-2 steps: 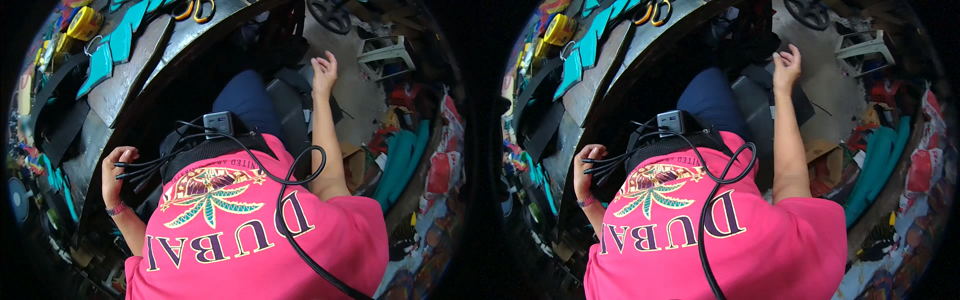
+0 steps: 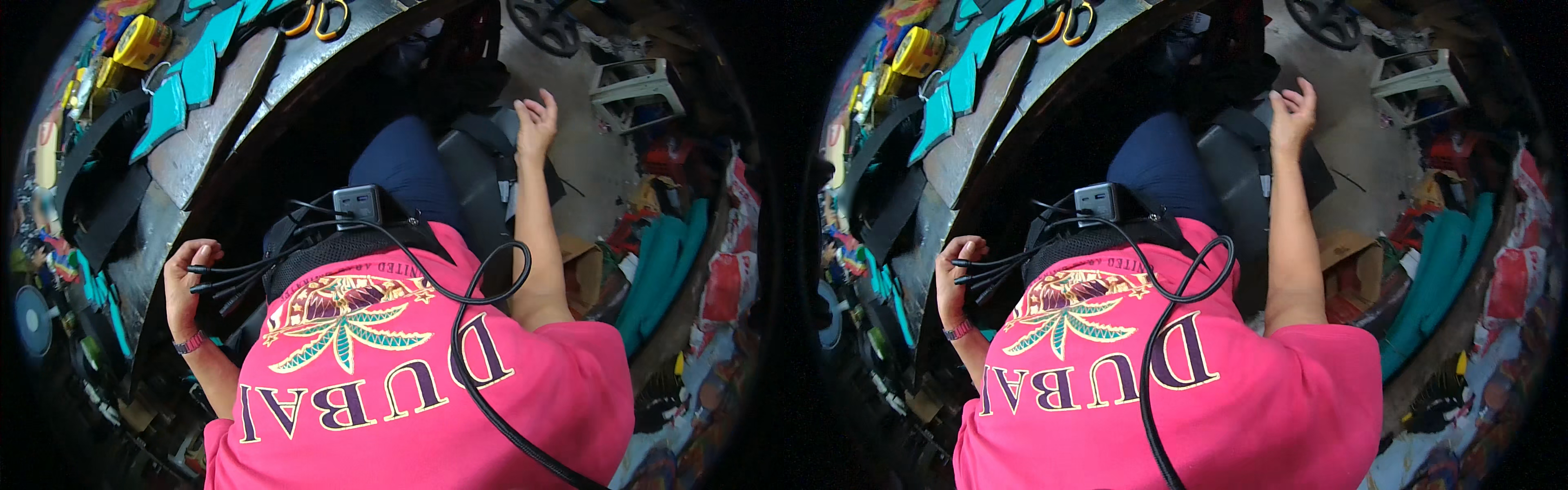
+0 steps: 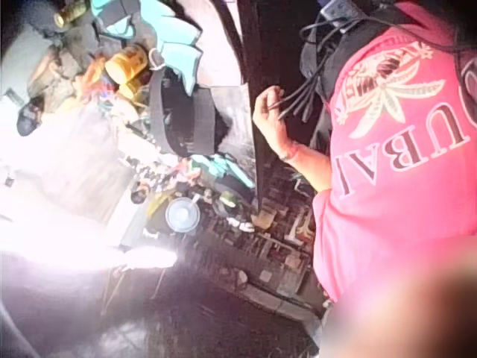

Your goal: The person repeatedly picks up teal and black shoe components, aligns them by hand, and presses them together on a workbench. They handle multiple pieces one at a time, occasionally moving items aside to reach the next pair.

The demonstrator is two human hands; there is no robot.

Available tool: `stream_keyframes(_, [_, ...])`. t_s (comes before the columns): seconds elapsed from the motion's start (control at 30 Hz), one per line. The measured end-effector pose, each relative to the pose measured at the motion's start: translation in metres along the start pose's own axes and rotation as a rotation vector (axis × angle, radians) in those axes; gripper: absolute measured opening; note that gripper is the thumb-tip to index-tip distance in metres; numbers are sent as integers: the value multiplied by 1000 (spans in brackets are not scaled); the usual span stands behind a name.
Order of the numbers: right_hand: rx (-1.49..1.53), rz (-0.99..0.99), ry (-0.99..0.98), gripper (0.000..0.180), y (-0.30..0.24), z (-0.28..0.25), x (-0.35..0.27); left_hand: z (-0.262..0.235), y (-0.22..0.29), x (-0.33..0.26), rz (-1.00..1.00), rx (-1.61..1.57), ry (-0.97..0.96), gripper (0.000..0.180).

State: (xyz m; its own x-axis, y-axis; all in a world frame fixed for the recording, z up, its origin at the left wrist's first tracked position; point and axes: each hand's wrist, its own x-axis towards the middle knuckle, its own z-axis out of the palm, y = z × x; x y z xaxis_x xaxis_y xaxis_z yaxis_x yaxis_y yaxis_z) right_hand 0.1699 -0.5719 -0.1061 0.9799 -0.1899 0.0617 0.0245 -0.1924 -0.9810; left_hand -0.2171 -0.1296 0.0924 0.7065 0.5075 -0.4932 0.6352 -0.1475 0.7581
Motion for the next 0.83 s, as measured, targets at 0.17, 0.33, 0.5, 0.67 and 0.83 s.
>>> stream_keyframes(0.17, [-81, -46, -38, 64, 10, -14, -11, -16, 22, 7, 257, 106, 431, 29])
stream_keyframes(0.33, [-34, -97, -265, 38, 9, 50, -37, -21, 15, 68, 447, 650, 680, 46])
stream_keyframes(0.5, [-240, -102, -522, 35, 35, 116, -26, -2, -10, 92, 497, 712, 829, 46])
stream_keyframes(0.67, [-352, -36, -880, 39, 55, 196, 10, 4, -13, 92, 469, 547, 939, 44])
stream_keyframes(0.83, [-519, -579, -1320, 61, 53, 292, 20, 8, -8, 91, 408, 452, 991, 40])
